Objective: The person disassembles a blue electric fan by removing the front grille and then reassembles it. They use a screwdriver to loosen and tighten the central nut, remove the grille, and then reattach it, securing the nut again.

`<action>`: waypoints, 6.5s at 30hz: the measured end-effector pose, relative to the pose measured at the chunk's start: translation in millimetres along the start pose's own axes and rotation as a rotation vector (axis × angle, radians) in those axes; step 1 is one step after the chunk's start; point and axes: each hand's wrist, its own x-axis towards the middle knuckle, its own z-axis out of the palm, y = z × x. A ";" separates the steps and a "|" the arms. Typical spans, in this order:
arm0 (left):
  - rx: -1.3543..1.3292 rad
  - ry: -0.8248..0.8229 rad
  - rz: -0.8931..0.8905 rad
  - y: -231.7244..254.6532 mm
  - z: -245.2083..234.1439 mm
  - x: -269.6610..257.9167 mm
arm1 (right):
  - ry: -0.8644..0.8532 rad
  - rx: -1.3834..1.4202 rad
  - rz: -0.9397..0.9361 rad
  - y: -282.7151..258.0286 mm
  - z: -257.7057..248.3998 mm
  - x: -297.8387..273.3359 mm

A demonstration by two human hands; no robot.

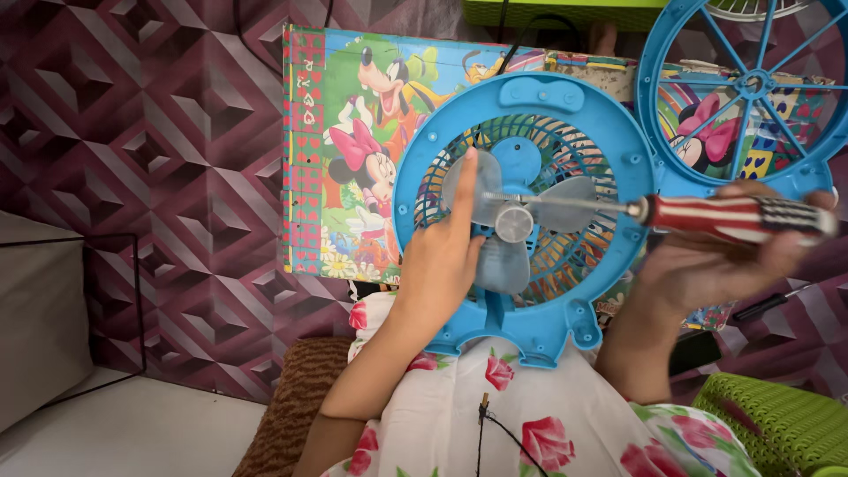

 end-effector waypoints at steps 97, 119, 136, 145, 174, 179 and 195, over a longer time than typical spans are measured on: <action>-0.642 0.138 0.655 -7.5 -33.6 -20.5 | -1.595 -1.046 -0.873 -185.8 204.0 -11.0; -0.612 0.314 0.542 -0.5 -11.4 -14.1 | -1.627 -1.211 -0.845 -175.2 209.0 -3.6; -0.867 0.125 0.629 -14.5 -8.4 -5.8 | -1.695 -0.959 -0.600 -173.0 208.8 13.3; -0.824 0.219 0.553 -9.0 -4.6 -4.0 | -1.523 -1.289 -0.787 -166.7 205.4 -6.4; -0.814 0.127 0.569 -23.0 -0.4 7.9 | -1.181 -1.143 -1.047 -138.0 183.5 -12.9; -0.830 0.046 0.608 -27.2 0.8 7.9 | -1.162 -1.322 -1.035 -142.1 190.0 -14.8; -0.986 -0.028 0.542 -29.0 1.9 7.0 | -1.609 -0.989 -0.678 -179.5 203.9 6.2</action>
